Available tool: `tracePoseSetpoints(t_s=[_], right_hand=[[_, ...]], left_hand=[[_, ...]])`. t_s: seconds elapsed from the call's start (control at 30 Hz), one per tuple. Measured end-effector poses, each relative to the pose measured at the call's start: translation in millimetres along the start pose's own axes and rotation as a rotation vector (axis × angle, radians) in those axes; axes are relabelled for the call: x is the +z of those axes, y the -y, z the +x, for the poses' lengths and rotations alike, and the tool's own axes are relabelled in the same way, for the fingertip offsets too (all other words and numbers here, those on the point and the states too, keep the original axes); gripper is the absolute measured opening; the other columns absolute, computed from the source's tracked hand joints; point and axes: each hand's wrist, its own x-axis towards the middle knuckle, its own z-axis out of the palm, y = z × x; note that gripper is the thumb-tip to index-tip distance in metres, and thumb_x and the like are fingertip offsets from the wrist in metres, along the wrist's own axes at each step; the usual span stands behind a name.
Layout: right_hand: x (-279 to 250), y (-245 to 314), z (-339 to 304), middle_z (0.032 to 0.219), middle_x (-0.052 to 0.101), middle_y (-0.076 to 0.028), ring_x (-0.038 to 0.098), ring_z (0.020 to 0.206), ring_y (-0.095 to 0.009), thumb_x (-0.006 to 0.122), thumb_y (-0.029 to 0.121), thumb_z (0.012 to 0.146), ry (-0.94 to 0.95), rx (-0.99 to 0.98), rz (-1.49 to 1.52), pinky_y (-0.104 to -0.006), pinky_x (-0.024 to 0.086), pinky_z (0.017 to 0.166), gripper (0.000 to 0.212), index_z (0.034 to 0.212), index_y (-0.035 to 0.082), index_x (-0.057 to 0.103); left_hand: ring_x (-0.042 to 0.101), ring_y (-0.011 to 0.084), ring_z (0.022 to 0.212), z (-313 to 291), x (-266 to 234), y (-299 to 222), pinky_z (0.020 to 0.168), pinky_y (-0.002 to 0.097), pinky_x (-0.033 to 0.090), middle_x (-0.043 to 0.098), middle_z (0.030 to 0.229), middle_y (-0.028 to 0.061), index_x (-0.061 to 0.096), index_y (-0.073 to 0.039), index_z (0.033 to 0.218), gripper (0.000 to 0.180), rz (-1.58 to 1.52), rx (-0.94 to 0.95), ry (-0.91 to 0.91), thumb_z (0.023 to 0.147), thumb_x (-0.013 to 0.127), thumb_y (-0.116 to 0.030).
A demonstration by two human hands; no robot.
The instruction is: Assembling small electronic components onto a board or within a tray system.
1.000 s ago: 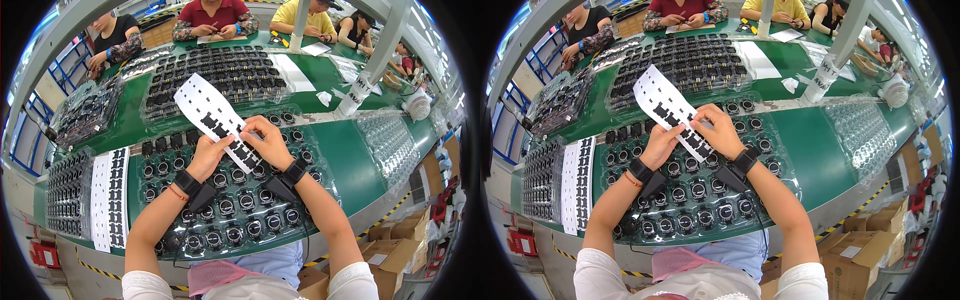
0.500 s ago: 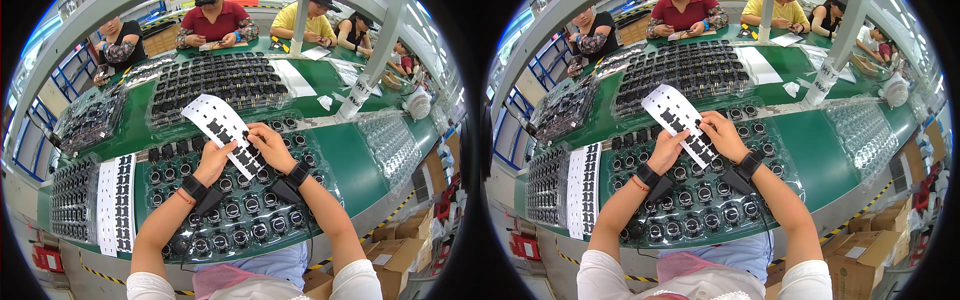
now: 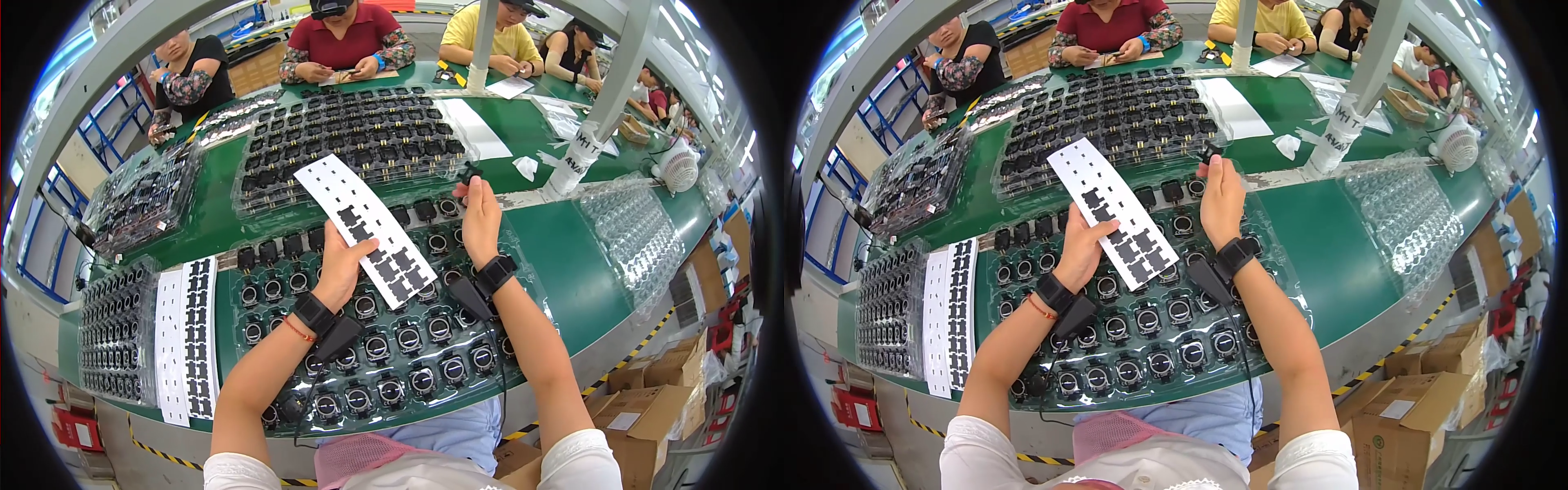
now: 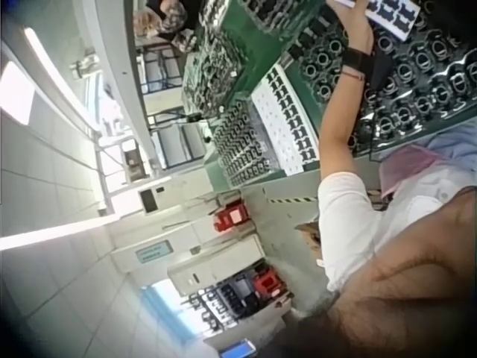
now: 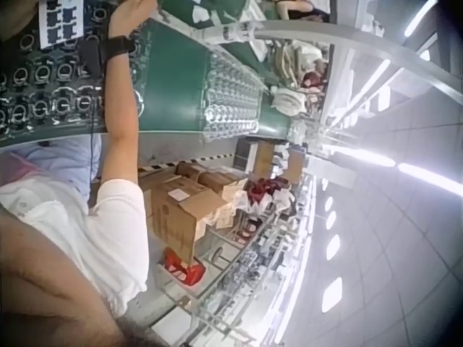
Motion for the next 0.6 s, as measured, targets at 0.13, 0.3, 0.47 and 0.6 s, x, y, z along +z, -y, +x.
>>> tracePoseSetpoints(t_s=[0.13, 0.3, 0.47, 0.6], right_hand=[[-2.3, -4.2, -0.6, 0.086, 0.064, -0.010, 0.050, 0.087, -0.023, 0.032, 0.041, 0.094, 0.025, -0.034, -0.395, -0.0376, 0.035, 0.081, 0.052, 0.079, 0.004, 0.065], [1.2, -15.9, -6.8, 0.097, 0.064, -0.009, 0.035, 0.112, -0.035, 0.028, 0.047, 0.093, 0.215, -0.016, -0.712, -0.0483, 0.018, 0.096, 0.056, 0.081, 0.008, 0.067], [0.3, 0.6, -11.3, 0.110, 0.058, -0.012, 0.029, 0.121, -0.039, 0.032, 0.045, 0.092, 0.352, -0.021, -0.761, -0.0497, 0.016, 0.098, 0.054, 0.085, 0.004, 0.066], [0.2, 2.0, -11.8, 0.108, 0.057, -0.012, 0.031, 0.119, -0.035, 0.038, 0.041, 0.092, 0.243, -0.086, -0.717, -0.0492, 0.019, 0.097, 0.048, 0.083, 0.002, 0.066]], left_hand=[[0.043, 0.0220, 0.114, -0.7, 1.4, -1.4, 0.095, 0.0338, 0.039, 0.038, 0.125, 0.0146, 0.014, -0.004, 0.131, 0.079, 0.088, 0.154, -0.094, 0.067, 0.057, 0.012], [0.025, 0.0251, 0.129, 0.2, 2.2, -0.5, 0.105, 0.0363, 0.026, 0.018, 0.140, 0.0178, 0.007, -0.005, 0.136, 0.087, 0.155, 0.293, -0.193, 0.066, 0.056, 0.011], [0.009, 0.0264, 0.135, -0.8, -1.7, -2.0, 0.109, 0.0372, 0.012, 0.008, 0.144, 0.0178, 0.008, -0.005, 0.138, 0.084, 0.296, 0.362, -0.233, 0.069, 0.055, 0.006], [0.020, 0.0272, 0.133, -0.5, 2.0, -5.9, 0.108, 0.0378, 0.017, 0.022, 0.140, 0.0189, 0.022, 0.000, 0.133, 0.067, 0.281, 0.515, -0.197, 0.074, 0.053, -0.001]])
